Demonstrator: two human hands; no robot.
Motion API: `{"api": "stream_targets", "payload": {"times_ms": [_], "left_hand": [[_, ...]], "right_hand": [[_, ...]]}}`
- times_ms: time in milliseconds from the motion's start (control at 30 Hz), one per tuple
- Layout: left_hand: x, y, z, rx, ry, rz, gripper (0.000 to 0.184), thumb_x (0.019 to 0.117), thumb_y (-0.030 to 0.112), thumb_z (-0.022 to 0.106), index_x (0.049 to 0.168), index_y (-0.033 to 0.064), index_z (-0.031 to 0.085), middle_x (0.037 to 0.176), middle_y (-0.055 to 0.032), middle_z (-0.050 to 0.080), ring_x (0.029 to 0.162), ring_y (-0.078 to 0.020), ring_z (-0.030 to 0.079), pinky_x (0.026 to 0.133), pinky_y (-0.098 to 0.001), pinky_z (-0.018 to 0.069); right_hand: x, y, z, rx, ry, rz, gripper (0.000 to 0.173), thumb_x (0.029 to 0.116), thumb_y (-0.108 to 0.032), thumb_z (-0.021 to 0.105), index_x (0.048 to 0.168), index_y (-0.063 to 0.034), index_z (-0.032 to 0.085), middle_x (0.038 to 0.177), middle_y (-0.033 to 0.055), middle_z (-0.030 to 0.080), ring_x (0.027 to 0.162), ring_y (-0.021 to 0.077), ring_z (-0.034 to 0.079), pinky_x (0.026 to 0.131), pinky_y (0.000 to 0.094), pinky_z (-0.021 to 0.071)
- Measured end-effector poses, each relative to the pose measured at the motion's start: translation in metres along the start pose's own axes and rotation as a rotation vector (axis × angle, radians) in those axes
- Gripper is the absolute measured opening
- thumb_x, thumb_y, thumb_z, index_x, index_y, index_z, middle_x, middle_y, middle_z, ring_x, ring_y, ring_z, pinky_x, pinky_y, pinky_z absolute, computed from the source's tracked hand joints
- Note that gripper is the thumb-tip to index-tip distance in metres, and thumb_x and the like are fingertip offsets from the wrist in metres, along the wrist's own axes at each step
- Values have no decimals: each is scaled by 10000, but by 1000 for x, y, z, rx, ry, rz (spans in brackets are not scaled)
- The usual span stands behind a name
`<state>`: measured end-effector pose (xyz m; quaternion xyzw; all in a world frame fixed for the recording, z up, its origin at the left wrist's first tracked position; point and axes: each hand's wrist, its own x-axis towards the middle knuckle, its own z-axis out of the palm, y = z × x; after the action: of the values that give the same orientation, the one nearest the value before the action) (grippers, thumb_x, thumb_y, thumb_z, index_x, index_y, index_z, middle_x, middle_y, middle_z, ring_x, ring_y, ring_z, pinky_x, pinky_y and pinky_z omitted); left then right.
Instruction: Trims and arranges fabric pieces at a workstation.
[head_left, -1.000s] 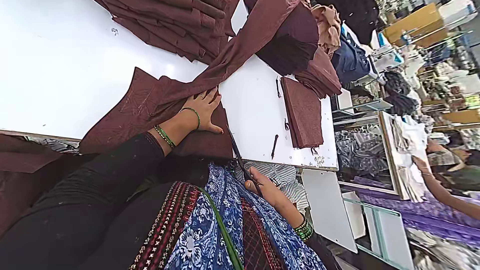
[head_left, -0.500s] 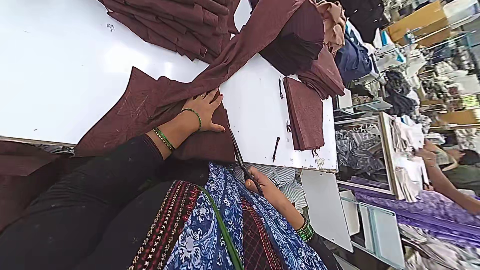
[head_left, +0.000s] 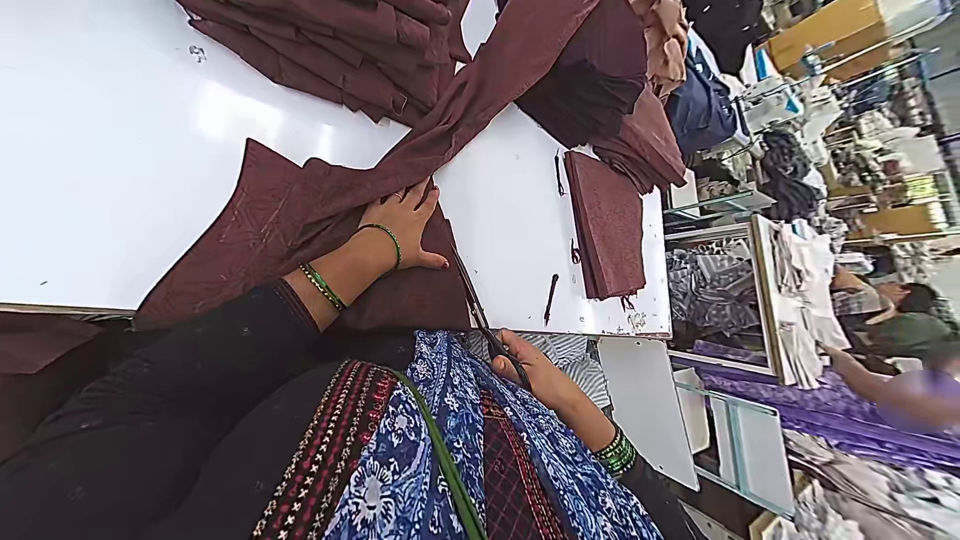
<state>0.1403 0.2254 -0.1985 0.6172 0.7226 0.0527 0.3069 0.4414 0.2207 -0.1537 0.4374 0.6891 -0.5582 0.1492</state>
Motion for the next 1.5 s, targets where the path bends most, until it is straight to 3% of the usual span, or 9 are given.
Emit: {"api": "stream_targets", "payload": {"times_ms": [100, 233, 433, 600, 767, 900, 1133, 1367, 1500], "left_hand": [[0, 0, 1, -11, 5, 2, 1222, 794, 722, 727, 1659, 117, 112, 1729, -137, 81, 1537, -422, 240, 1146, -671, 275], [-1, 0, -1, -20, -1, -6, 1218, 798, 717, 726, 1657, 104, 117, 1724, -146, 106, 1529, -427, 257, 1141, -672, 286], [0, 1, -1, -47, -5, -10, 1225, 793, 701, 745, 1654, 91, 122, 1719, -163, 120, 1522, -443, 261, 1135, -690, 282], [-1, 2, 0, -44, 8, -27, 1266, 767, 715, 757, 1651, 73, 118, 1711, -182, 134, 1523, -434, 265, 1147, -669, 287], [-2, 2, 3, -70, 37, -15, 1266, 763, 685, 784, 1647, 63, 125, 1707, -184, 153, 1518, -436, 275, 1138, -670, 303], [-1, 3, 4, -72, 34, -16, 1260, 772, 681, 779, 1647, 60, 118, 1708, -185, 146, 1510, -435, 289, 1138, -669, 297], [-3, 3, 0, -97, -5, -14, 1241, 796, 672, 764, 1647, 54, 105, 1703, -195, 156, 1510, -442, 288, 1147, -667, 287], [-1, 0, -4, -112, -27, -25, 1232, 801, 665, 766, 1652, 75, 98, 1712, -179, 133, 1511, -429, 294, 1139, -665, 303], [5, -7, -2, -168, 33, 62, 1104, 853, 634, 732, 1641, 79, 194, 1679, -206, 231, 1462, -435, 380, 1099, -646, 380]], "right_hand": [[6, -3, -4, -1, -47, 14, 833, 760, -820, 610, 1084, -64, 474, 791, -94, 474, 664, -43, 464, 633, 158, 418], [9, -10, 0, 61, 37, 0, 578, 877, -661, 628, 945, -103, 494, 683, -109, 442, 572, -39, 430, 566, 151, 382], [15, -14, -7, 23, -55, 40, 788, 789, -791, 607, 1079, -72, 468, 748, -99, 456, 607, -34, 446, 590, 163, 408], [17, -20, -1, 133, 31, 2, 485, 916, -578, 629, 933, -119, 472, 622, -117, 430, 516, -35, 426, 528, 142, 377], [24, -19, -5, 144, -60, 20, 809, 744, -843, 629, 1058, -121, 445, 663, -125, 461, 544, -34, 456, 548, 150, 411], [28, -27, -1, 257, -4, -1, 647, 809, -717, 684, 978, -133, 462, 593, -126, 473, 481, -32, 457, 498, 134, 395], [33, -31, 0, 214, -24, 18, 834, 710, -859, 649, 1056, -125, 454, 656, -120, 486, 537, -20, 484, 544, 158, 432], [34, -52, 2, 183, 156, 94, 346, 959, -398, 624, 951, -96, 454, 571, -84, 472, 449, 27, 495, 473, 192, 463], [36, -50, -39, -309, 407, 303, 417, 980, -305, 696, 1156, 46, 554, 836, 131, 603, 679, 206, 590, 664, 393, 525]]}}
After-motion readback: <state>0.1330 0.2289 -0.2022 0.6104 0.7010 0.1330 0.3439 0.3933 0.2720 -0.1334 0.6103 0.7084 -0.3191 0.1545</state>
